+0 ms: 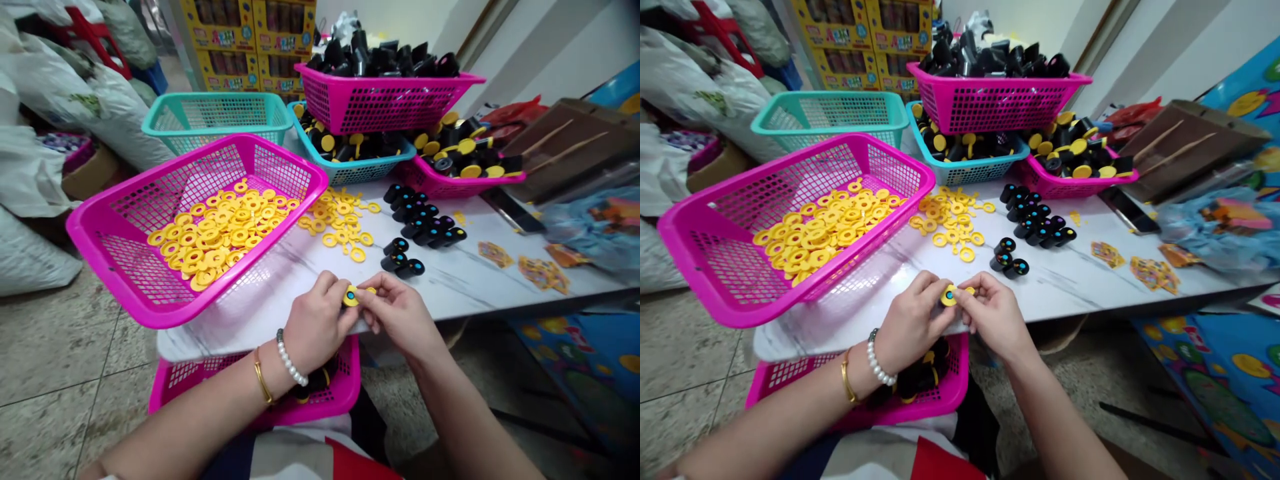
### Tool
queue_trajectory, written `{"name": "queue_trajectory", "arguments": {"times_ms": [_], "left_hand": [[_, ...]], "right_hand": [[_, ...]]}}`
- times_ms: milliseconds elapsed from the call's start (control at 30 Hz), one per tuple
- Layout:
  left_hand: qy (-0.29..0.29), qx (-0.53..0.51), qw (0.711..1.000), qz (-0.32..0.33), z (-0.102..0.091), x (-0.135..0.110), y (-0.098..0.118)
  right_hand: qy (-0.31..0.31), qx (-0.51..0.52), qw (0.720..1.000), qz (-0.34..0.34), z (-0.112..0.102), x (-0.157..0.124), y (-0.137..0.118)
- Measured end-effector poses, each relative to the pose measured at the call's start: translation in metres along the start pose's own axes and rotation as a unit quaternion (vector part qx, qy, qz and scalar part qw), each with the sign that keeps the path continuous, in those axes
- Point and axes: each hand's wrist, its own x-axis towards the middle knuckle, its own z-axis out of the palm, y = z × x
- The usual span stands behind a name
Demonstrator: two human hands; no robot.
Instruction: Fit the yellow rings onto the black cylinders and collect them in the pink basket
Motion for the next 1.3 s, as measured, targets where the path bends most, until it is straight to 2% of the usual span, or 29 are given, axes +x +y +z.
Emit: {"name": "queue_trajectory", "arguments": {"times_ms": [233,500,633,800,933,1067,1133,1200,1300], "left_hand": [[0.001,0.006,1.000,-0.006,0.004,-0.001,-0.001],[-0.010,-0.026,1.000,0.008,-0.001,0.001,-0.006],[-0.028,-0.013,0.999,0.011,-0.002,0.003,-0.004],[-0.036,-0.026,0.999,0.005,-0.003,0.006,-0.009],[-0.056,-0.041,0.998,0.003,-0.005,0.010,-0.015],[-0.041,-0.009,0.999,0.002,-0.005,0.011,-0.017],[-0.038,0.024,0.999,0.006,-0.005,0.011,-0.016],[-0.039,0.059,0.998,0.001,-0.003,0.012,-0.014],[-0.065,0.106,0.992,-0.020,-0.001,0.014,-0.010]], "right_hand": [[-0.008,0.038,0.999,0.015,0.001,-0.002,0.002],[-0.087,0.135,0.984,0.076,-0.027,0.003,-0.004],[-0.138,0.070,0.983,0.096,-0.019,0.016,-0.009],[-0.147,-0.057,0.987,0.044,-0.005,0.018,-0.007],[-0.155,-0.055,0.986,0.035,-0.007,0.013,-0.006],[-0.187,-0.097,0.977,0.038,-0.008,0.014,-0.011],[-0.166,-0.150,0.975,0.005,-0.006,0.012,-0.012],[-0.119,-0.206,0.971,-0.040,-0.002,0.006,-0.012],[-0.046,-0.289,0.950,-0.108,0.004,-0.003,-0.010]]}}
